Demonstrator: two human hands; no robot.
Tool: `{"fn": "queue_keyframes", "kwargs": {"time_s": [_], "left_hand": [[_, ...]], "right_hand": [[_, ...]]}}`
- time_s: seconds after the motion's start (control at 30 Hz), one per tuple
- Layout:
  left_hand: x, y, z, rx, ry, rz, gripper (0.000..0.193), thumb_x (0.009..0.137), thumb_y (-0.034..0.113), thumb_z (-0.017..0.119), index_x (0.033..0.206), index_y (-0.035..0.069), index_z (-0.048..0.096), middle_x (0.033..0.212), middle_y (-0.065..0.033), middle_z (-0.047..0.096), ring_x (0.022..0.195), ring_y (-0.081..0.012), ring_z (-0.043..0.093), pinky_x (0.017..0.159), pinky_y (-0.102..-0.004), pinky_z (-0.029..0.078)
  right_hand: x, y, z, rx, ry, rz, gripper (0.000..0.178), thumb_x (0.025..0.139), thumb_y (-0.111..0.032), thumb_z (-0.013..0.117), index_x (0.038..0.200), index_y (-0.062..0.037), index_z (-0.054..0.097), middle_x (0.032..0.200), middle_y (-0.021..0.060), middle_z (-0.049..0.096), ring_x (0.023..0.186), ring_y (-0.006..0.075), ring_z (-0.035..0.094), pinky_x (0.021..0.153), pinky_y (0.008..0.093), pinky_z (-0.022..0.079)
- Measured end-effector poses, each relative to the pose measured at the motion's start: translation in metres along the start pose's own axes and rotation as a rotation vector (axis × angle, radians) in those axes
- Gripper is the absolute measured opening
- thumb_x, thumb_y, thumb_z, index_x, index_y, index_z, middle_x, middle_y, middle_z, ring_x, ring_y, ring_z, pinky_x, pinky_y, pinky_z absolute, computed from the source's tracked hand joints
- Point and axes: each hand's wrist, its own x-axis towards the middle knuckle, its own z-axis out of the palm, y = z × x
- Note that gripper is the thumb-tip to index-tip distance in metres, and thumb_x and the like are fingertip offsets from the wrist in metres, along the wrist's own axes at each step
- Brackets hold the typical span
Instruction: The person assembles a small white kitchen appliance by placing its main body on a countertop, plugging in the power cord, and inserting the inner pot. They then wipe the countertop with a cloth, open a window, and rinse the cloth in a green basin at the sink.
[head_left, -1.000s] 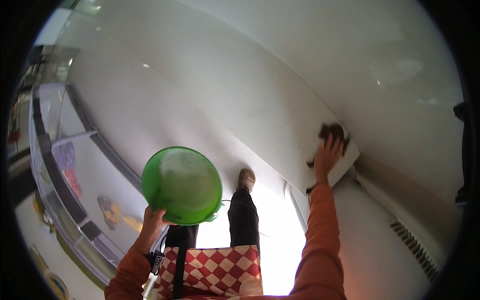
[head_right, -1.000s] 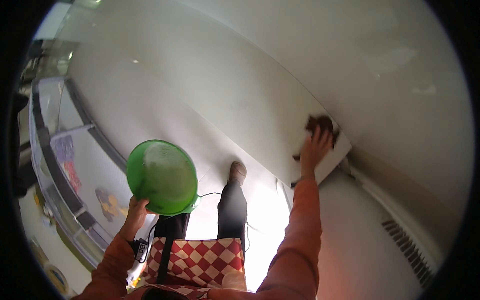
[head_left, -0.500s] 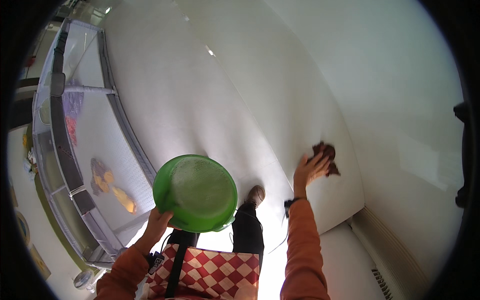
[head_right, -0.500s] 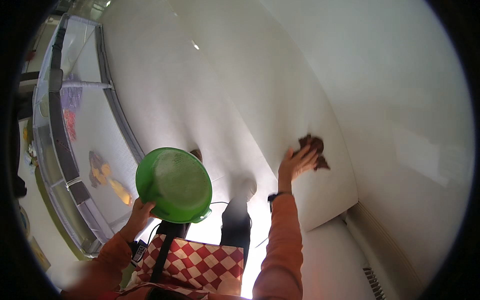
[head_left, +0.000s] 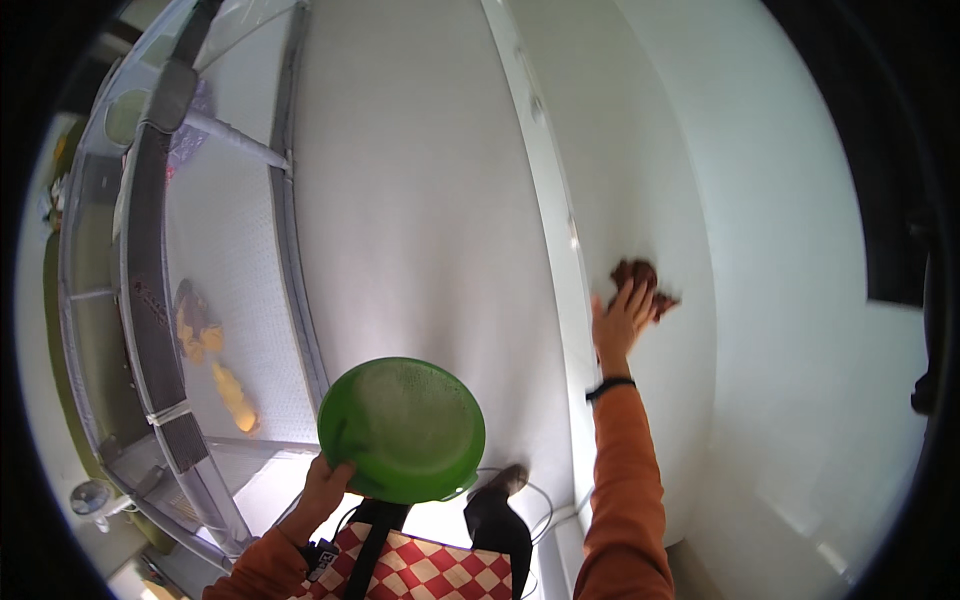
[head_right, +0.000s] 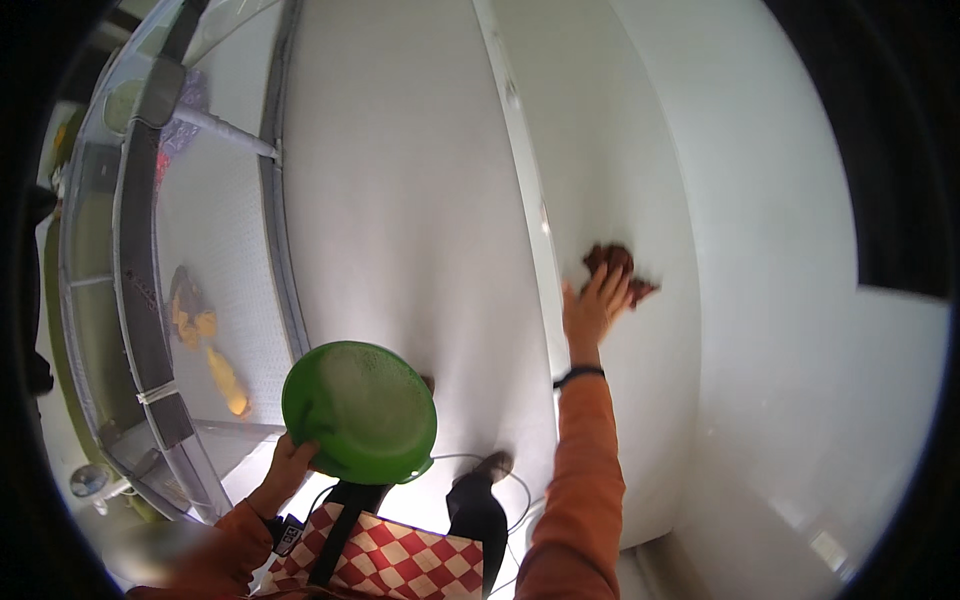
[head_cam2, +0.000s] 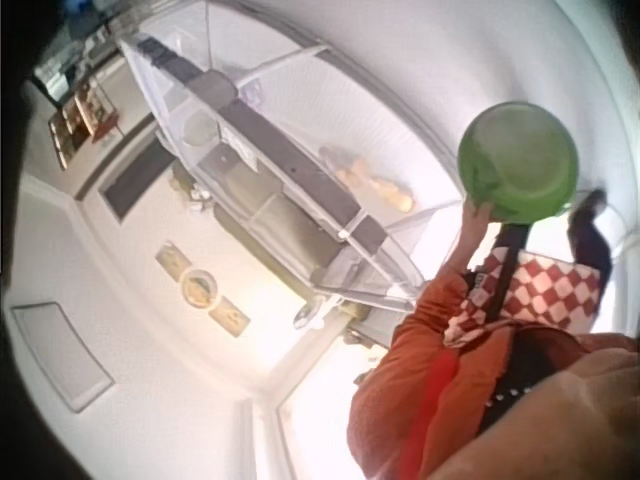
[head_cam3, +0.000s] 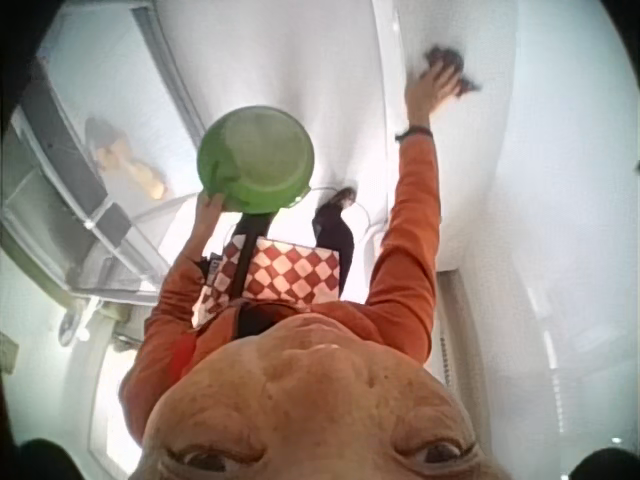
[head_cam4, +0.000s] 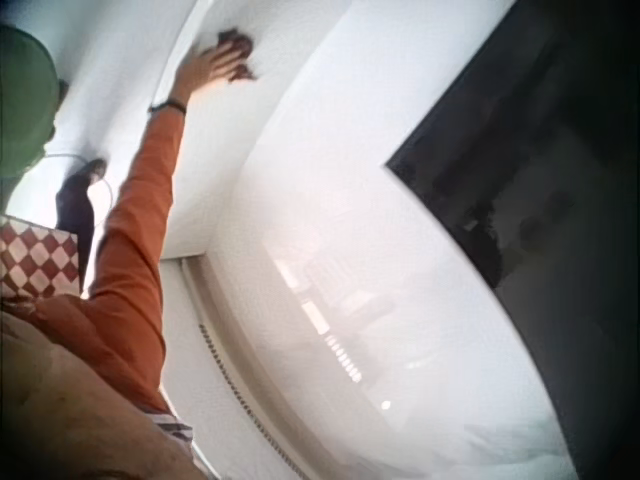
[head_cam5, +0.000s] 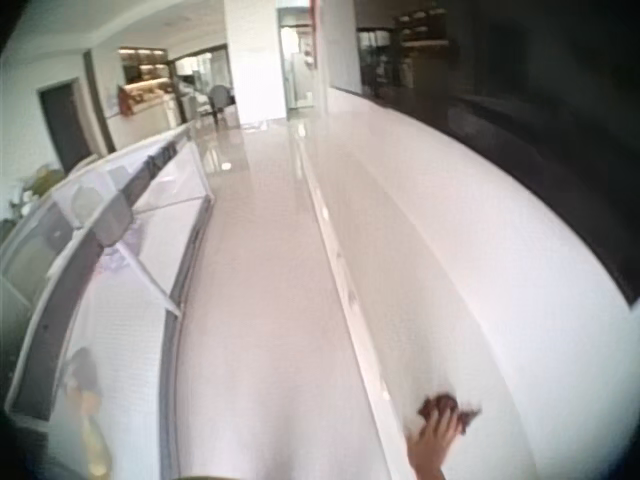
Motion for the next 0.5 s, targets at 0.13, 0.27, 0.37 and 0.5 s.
{"fn": "queue_keyframes", "kwargs": {"time_s": [0.13, 0.27, 0.37, 0.5], "left_hand": [[0.015, 0.050, -0.027, -0.068, 0.003, 0.033, 0.029, 0.091, 0.005, 0.044, 0.119, -0.002, 0.044, 0.100, -0.0117, 0.060, 0.080, -0.0237, 0.065, 0.061, -0.0348, 0.059], [0.028, 0.090, -0.049, -0.061, 0.019, 0.082, 0.033, 0.091, 0.004, 0.043, 0.123, 0.001, 0.041, 0.100, -0.0126, 0.059, 0.079, -0.0235, 0.065, 0.061, -0.0341, 0.058], [0.034, 0.116, -0.061, -0.098, 0.019, 0.148, 0.034, 0.089, 0.002, 0.043, 0.123, 0.000, 0.041, 0.102, -0.0147, 0.060, 0.077, -0.0270, 0.066, 0.061, -0.0362, 0.059], [0.043, 0.160, -0.064, -0.152, 0.053, 0.086, 0.034, 0.088, 0.000, 0.042, 0.123, -0.001, 0.041, 0.102, -0.0177, 0.059, 0.078, -0.0301, 0.065, 0.061, -0.0383, 0.059]], "right_hand": [[-0.024, 0.015, -0.029, -0.098, -0.082, -0.171, 0.086, 0.078, -0.047, 0.063, 0.140, -0.0006, 0.026, 0.145, 0.0236, 0.021, 0.131, 0.0408, 0.024, 0.107, 0.0544, 0.021], [-0.033, 0.005, -0.033, -0.191, -0.316, 0.034, 0.095, 0.074, -0.045, 0.068, 0.143, -0.0031, 0.018, 0.145, 0.0223, 0.022, 0.127, 0.0411, 0.029, 0.102, 0.0519, 0.030], [-0.030, 0.003, -0.024, -0.253, -0.364, 0.049, 0.099, 0.070, -0.039, 0.075, 0.142, -0.0014, 0.018, 0.142, 0.0236, 0.025, 0.128, 0.0414, 0.028, 0.104, 0.0505, 0.029], [-0.024, 0.012, -0.017, -0.028, -0.432, -0.007, 0.078, 0.065, -0.010, 0.074, 0.131, 0.0071, 0.036, 0.131, 0.0268, 0.037, 0.125, 0.0427, 0.032, 0.103, 0.0497, 0.030]]}}
